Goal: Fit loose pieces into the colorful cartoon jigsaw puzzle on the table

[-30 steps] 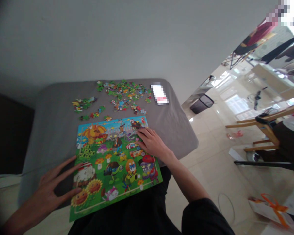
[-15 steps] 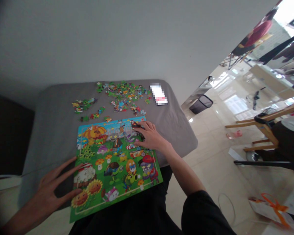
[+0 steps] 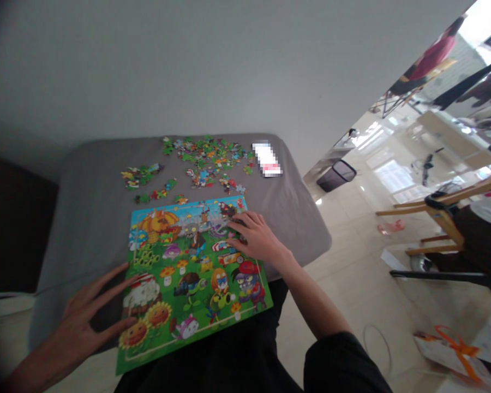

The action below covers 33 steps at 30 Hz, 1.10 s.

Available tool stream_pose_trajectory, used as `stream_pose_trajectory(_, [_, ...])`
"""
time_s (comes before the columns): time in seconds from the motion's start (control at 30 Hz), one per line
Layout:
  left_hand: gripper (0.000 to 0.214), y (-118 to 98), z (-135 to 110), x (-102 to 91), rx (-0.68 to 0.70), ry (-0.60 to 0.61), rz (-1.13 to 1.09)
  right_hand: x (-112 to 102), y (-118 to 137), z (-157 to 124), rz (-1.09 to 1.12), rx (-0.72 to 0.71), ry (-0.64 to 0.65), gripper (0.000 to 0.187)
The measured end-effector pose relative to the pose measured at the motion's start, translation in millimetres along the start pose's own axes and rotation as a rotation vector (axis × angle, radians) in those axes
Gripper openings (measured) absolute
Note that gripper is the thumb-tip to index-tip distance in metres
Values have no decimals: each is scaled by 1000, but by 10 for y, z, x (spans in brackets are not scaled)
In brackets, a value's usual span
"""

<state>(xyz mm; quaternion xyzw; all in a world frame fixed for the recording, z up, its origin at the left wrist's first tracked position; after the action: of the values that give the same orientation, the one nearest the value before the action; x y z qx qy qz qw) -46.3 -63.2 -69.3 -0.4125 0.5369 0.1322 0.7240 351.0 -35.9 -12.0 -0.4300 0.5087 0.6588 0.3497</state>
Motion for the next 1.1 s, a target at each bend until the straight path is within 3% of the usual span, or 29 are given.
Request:
stream_pose_trajectory(0.57, [67,67,-33,66,12,-9,18,96,117,-93,4,25,-36,47])
stream_pose_trajectory(1.1, [64,8,-21,32,3,-1,-9,163,153,-86,2,42,-65,39])
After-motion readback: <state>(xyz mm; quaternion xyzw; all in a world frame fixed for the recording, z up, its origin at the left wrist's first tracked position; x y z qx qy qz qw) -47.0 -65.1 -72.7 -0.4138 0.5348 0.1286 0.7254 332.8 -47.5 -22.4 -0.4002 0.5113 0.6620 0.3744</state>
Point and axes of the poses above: each hand's wrist, its own z-axis towards the middle knuckle, its own x-axis out of the palm, y = z × x, the point moved 6 cm from there along z, towards the middle knuckle, and after that the axes turned 12 degrees about x, right-handed, at the moved point
